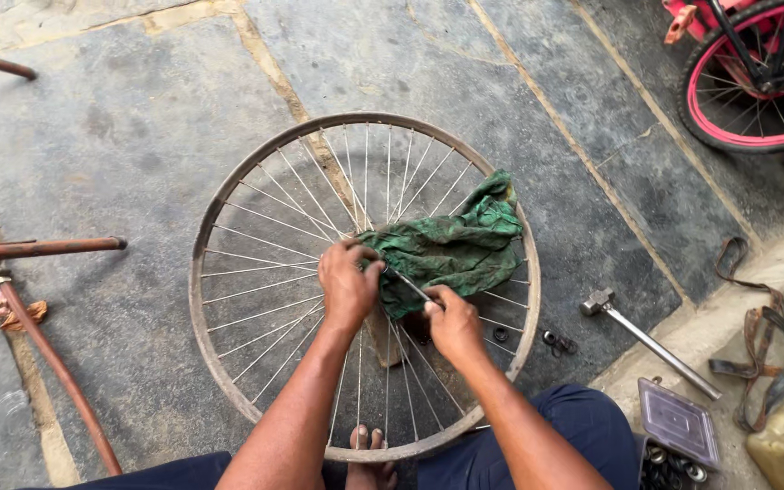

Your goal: The person cleans a bicycle wheel hub with a cloth and uses a hammer and a punch tool to seat parts into the hub.

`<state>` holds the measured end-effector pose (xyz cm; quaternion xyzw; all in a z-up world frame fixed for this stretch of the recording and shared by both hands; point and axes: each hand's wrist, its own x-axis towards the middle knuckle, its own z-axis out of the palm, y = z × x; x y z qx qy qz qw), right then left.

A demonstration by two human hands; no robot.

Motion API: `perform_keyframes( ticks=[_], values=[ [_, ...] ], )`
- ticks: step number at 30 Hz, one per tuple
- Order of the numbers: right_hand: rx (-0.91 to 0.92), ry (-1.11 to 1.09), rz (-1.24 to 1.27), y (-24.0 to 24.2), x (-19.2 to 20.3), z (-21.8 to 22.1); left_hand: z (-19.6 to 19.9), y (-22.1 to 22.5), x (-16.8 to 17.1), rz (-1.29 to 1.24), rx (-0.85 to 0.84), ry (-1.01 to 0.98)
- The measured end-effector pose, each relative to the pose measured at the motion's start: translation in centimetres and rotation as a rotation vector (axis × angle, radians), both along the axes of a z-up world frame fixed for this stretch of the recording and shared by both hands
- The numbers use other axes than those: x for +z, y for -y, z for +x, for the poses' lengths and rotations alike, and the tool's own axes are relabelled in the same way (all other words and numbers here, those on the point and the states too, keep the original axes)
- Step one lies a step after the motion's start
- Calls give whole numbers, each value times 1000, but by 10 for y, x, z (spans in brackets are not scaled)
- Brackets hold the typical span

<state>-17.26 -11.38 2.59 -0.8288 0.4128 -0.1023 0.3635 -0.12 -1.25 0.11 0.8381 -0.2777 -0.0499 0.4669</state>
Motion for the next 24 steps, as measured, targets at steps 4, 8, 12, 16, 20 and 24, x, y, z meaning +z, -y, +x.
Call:
perform_keyframes(
  ticks=[4,8,12,16,20,24],
  values=[
    [-107,-169,-65,46,11,-44,32,3,-3,-161,197,-410],
    [-378,-207,-174,140,-3,-130,63,-13,13,-631,169,-943],
    [-510,-443,-220,225,-63,-214,61,-24,16,-643,337,-1228],
    [-509,-614,-108,247,-91,-241,31,-17,15,82,103,-886],
    [-375,-659,-137,241,-116,-222,0,-12,13,539,-81,-168],
    [-293,-707,-216,246,-104,-202,-26,-2,3,588,12,-210]
  ],
)
